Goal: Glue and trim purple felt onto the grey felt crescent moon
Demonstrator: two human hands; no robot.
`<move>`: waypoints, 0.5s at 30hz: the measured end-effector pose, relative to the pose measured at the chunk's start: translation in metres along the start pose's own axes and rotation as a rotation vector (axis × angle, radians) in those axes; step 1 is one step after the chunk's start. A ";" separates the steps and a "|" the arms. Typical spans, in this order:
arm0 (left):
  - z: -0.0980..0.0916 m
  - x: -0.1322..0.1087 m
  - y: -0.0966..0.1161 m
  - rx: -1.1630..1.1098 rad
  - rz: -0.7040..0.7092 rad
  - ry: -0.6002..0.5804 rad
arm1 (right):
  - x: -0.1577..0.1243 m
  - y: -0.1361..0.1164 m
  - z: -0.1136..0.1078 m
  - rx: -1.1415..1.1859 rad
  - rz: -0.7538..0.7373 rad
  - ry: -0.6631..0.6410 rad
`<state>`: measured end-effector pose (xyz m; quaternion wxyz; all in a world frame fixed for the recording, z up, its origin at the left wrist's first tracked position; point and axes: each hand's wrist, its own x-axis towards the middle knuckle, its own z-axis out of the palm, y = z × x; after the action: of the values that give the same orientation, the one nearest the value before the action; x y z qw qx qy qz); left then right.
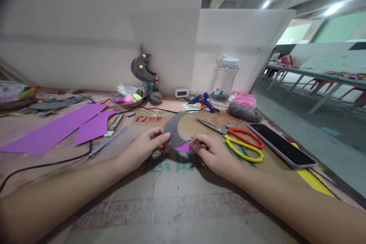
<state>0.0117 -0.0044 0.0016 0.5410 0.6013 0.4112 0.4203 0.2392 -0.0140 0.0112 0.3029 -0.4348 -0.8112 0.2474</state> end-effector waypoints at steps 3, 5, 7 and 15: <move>0.000 -0.001 0.002 0.006 -0.007 -0.037 | 0.001 0.002 0.000 0.045 0.073 0.043; 0.001 -0.003 0.003 0.004 -0.016 -0.046 | 0.002 0.002 0.000 0.062 0.098 0.055; 0.002 -0.005 0.005 -0.016 -0.032 -0.041 | 0.002 0.002 -0.001 0.048 0.085 0.060; 0.004 -0.008 0.006 -0.038 -0.039 -0.035 | 0.003 -0.001 -0.002 0.050 0.088 0.143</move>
<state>0.0133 -0.0134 0.0073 0.5673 0.5902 0.4053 0.4069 0.2389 -0.0120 0.0140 0.3596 -0.4791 -0.7611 0.2488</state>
